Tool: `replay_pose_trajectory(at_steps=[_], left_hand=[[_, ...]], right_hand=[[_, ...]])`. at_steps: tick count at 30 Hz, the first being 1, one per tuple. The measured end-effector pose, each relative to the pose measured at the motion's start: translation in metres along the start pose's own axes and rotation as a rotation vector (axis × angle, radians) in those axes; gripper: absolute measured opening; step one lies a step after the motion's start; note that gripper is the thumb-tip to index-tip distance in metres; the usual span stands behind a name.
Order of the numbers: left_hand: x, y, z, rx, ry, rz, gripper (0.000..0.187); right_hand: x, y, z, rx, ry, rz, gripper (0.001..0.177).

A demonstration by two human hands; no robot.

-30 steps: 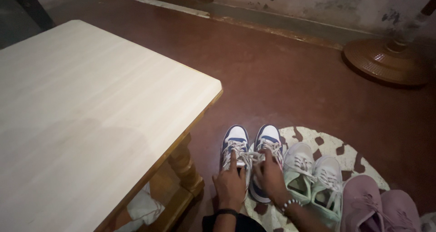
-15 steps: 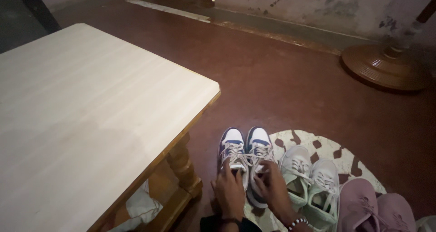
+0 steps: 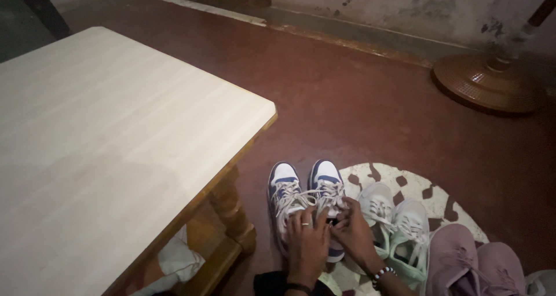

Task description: The person laces a pink sneaker on a table, threading the laces through eyelets and tying a bow. They then move to the floor and arrange multiple pairs of shoes on a rug.

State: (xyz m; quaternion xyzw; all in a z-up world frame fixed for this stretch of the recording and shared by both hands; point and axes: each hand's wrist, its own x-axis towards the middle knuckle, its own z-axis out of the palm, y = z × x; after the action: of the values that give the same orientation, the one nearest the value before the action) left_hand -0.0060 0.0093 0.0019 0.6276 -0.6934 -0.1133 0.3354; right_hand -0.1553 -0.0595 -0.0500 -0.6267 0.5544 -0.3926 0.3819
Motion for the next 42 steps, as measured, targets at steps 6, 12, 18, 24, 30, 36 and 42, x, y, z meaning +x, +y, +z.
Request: replay_pose_trajectory(at_steps=[6,12,18,24,30,36,42], left_hand=[[0.001,0.002,-0.002,0.054,0.120,0.109,0.039],[0.002,-0.001,0.000,0.060,0.083,0.073,0.039],[0.002,-0.001,-0.001,0.088,0.061,0.061,0.032],[0.003,-0.004,-0.002,0.097,0.053,0.091,0.028],[0.000,-0.002,-0.006,0.053,0.009,0.048,0.036],[0.002,0.001,-0.011,0.038,-0.021,0.054,0.038],[0.002,0.004,-0.015,-0.057,0.062,0.050,0.035]], right_hand=[[0.001,0.013,0.003,-0.020,0.008,0.016,0.066],[-0.010,-0.007,0.009,-0.127,0.083,-0.117,0.055],[-0.021,-0.017,0.011,-0.156,0.107,-0.035,0.042],[-0.027,-0.013,0.009,-0.190,0.195,-0.304,0.057],[-0.029,-0.025,0.006,-0.194,0.172,-0.228,0.071],[-0.031,-0.030,0.003,-0.228,0.251,-0.255,0.064],[-0.031,-0.028,-0.001,-0.327,0.246,-0.228,0.047]])
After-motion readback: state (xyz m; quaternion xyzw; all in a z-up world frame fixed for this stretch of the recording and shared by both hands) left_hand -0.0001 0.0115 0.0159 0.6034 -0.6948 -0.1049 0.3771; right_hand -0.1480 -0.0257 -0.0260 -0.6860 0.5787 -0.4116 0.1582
